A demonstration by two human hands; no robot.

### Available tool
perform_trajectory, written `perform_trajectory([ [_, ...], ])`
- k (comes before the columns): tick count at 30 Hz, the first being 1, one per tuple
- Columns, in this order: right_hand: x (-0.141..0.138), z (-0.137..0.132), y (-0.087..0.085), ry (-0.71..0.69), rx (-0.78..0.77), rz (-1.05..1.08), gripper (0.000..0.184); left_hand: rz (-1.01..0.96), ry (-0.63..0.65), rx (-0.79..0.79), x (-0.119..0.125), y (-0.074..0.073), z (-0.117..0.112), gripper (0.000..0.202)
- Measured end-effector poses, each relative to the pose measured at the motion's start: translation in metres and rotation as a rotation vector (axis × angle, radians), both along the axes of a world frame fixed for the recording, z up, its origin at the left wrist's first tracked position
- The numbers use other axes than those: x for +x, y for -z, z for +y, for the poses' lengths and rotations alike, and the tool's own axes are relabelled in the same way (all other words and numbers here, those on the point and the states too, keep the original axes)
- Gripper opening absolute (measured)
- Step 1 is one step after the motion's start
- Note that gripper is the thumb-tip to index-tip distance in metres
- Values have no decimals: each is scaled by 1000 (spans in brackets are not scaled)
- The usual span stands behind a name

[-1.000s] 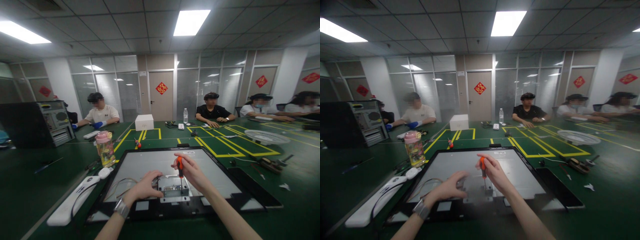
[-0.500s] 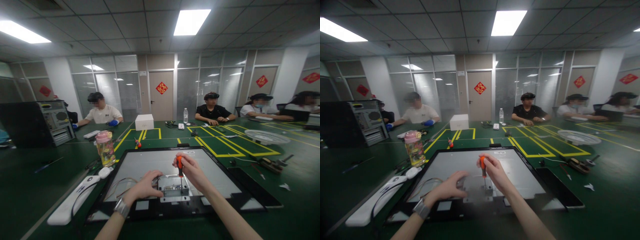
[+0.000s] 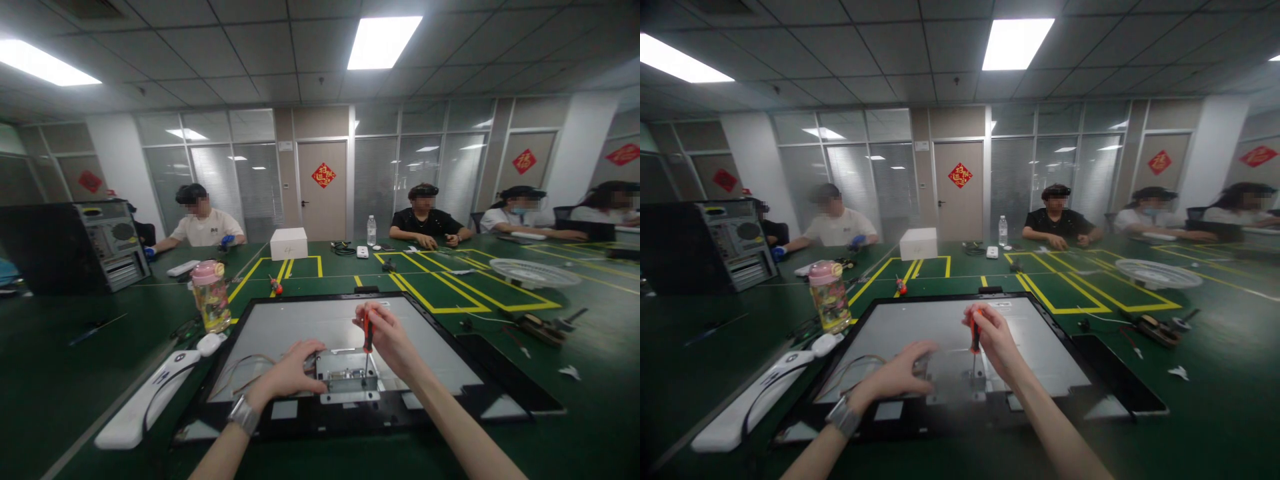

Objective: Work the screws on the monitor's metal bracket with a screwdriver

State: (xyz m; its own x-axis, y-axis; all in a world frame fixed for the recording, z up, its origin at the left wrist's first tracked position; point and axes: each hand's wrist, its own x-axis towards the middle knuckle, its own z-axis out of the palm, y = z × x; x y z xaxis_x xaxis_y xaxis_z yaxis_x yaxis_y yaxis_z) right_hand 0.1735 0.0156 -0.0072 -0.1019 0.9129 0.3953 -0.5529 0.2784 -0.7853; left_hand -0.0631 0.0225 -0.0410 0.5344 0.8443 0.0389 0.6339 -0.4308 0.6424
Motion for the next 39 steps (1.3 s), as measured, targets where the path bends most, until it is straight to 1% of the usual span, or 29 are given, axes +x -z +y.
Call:
perform_trajectory([
  [4, 1, 0, 0, -78, -26, 16, 23, 4, -6, -3, -1, 0, 0, 74],
  [7, 1, 1, 1, -94, -20, 4, 23, -3, -1, -2, -2, 2, 1, 74],
  [19, 3, 3, 2, -41, -31, 29, 24, -15, -6, -11, -2, 5, 2, 76],
  [24, 2, 3, 4, -1, -6, -1, 23, -20, 8, 15, -2, 6, 2, 73],
  [32, 2, 4, 4, 70, -4, -35, 23, -12, -13, -14, 0, 0, -1, 74],
  [36, 1, 4, 3, 126, 42, -57, 21, -5, -16, -23, 1, -2, -2, 73],
  [39, 0, 0, 0, 75, 73, -40, 22, -1, -13, -17, 1, -3, -3, 74],
])
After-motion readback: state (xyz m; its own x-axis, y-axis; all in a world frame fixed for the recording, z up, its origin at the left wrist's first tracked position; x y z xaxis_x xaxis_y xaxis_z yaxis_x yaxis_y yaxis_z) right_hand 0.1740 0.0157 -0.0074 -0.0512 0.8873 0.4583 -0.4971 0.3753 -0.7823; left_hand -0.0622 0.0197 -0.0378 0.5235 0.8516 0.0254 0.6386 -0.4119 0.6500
